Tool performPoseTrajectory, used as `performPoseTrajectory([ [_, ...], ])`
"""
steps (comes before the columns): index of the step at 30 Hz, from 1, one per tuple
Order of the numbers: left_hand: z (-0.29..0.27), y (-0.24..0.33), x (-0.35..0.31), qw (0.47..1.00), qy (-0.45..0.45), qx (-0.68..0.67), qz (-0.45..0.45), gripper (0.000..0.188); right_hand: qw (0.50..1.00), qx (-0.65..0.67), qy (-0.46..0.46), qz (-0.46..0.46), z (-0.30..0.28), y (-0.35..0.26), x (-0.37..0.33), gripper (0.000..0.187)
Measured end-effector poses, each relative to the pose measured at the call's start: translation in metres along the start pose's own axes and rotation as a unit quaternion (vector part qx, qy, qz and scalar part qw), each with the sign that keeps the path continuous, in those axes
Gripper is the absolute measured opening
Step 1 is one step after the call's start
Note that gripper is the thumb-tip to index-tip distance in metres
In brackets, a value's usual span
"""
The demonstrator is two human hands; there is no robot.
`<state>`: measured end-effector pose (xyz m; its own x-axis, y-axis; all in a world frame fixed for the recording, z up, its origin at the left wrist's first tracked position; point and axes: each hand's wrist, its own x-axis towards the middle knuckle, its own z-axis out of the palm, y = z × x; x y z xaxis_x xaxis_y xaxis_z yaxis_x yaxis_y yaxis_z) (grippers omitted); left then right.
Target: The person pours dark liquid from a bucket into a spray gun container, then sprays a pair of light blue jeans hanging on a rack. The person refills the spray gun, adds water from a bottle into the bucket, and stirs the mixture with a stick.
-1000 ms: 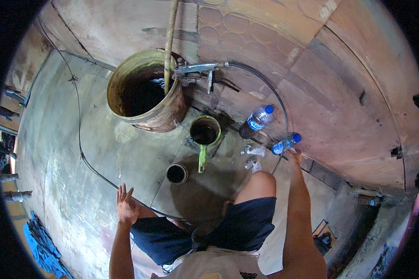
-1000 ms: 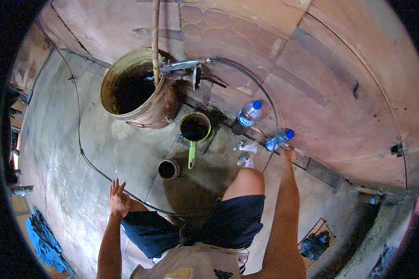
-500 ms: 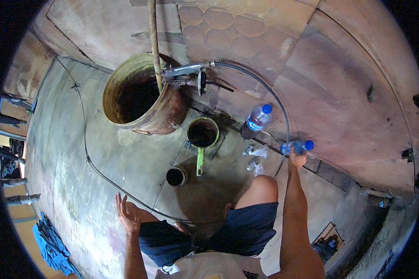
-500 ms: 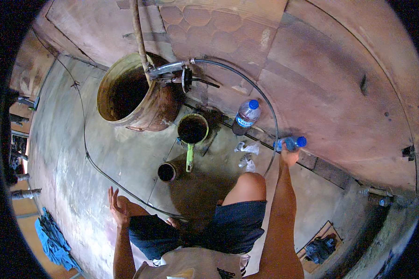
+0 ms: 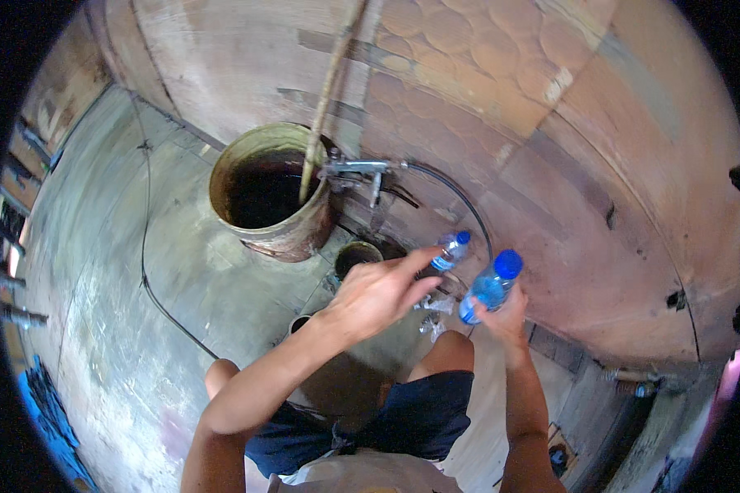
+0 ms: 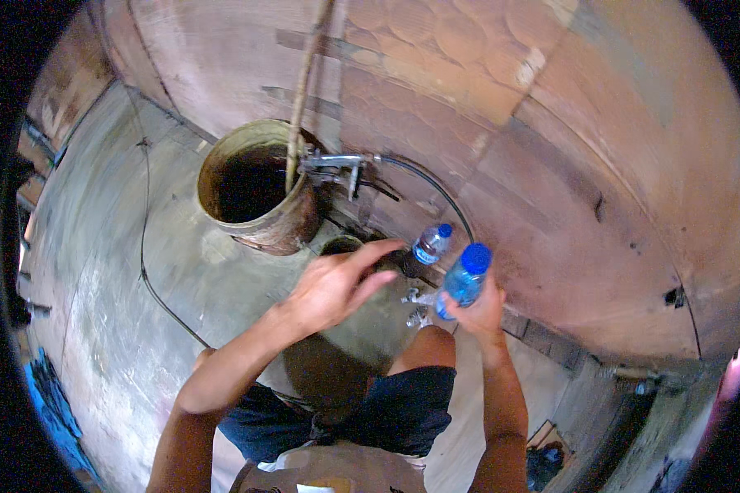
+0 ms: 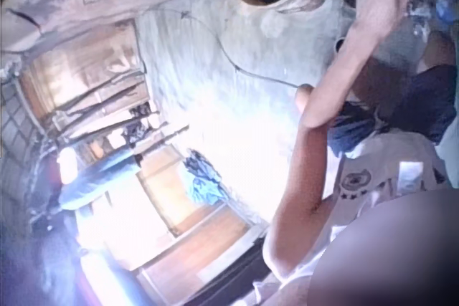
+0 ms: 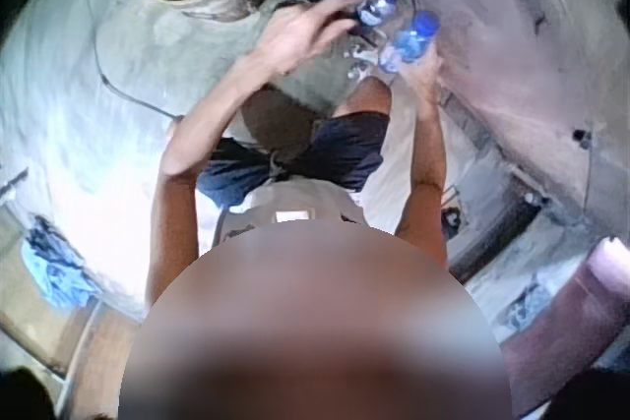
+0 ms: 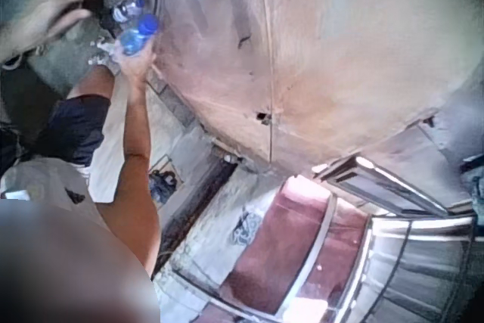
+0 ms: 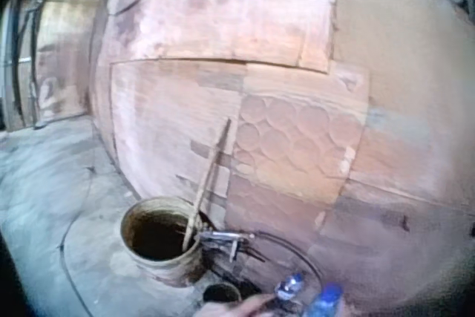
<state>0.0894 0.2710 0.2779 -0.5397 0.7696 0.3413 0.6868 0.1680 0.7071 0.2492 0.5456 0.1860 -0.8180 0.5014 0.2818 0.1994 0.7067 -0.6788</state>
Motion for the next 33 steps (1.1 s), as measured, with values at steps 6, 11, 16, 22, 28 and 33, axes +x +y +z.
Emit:
performPoseTrajectory([
  [6, -0.052, 0.005, 0.018, 0.991, -0.102, 0.072, 0.047, 0.044, 0.987, 0.032, -0.105, -0.116, 0.061, -0.083, 0.009, 0.074],
  [11, -0.082, -0.022, -0.004, 0.980, -0.143, 0.127, 0.062, 0.048, 0.966, 0.104, -0.134, -0.194, 0.097, -0.114, 0.010, 0.067],
  [16, -0.092, -0.051, -0.029, 0.974, -0.155, 0.165, 0.011, 0.051, 0.958, 0.094, -0.198, -0.184, 0.117, -0.136, 0.004, 0.060],
  [22, -0.095, -0.077, -0.056, 0.973, -0.092, 0.209, -0.021, 0.055, 0.960, 0.046, -0.211, -0.175, 0.148, -0.155, 0.002, 0.063],
  [28, -0.092, -0.082, -0.042, 0.947, -0.026, 0.269, -0.172, 0.055, 0.951, -0.115, -0.200, -0.208, 0.174, -0.172, 0.021, 0.070],
  [33, -0.114, -0.090, -0.019, 0.911, -0.088, 0.258, -0.310, 0.054, 0.939, -0.142, -0.195, -0.245, 0.190, -0.188, 0.043, 0.070],
])
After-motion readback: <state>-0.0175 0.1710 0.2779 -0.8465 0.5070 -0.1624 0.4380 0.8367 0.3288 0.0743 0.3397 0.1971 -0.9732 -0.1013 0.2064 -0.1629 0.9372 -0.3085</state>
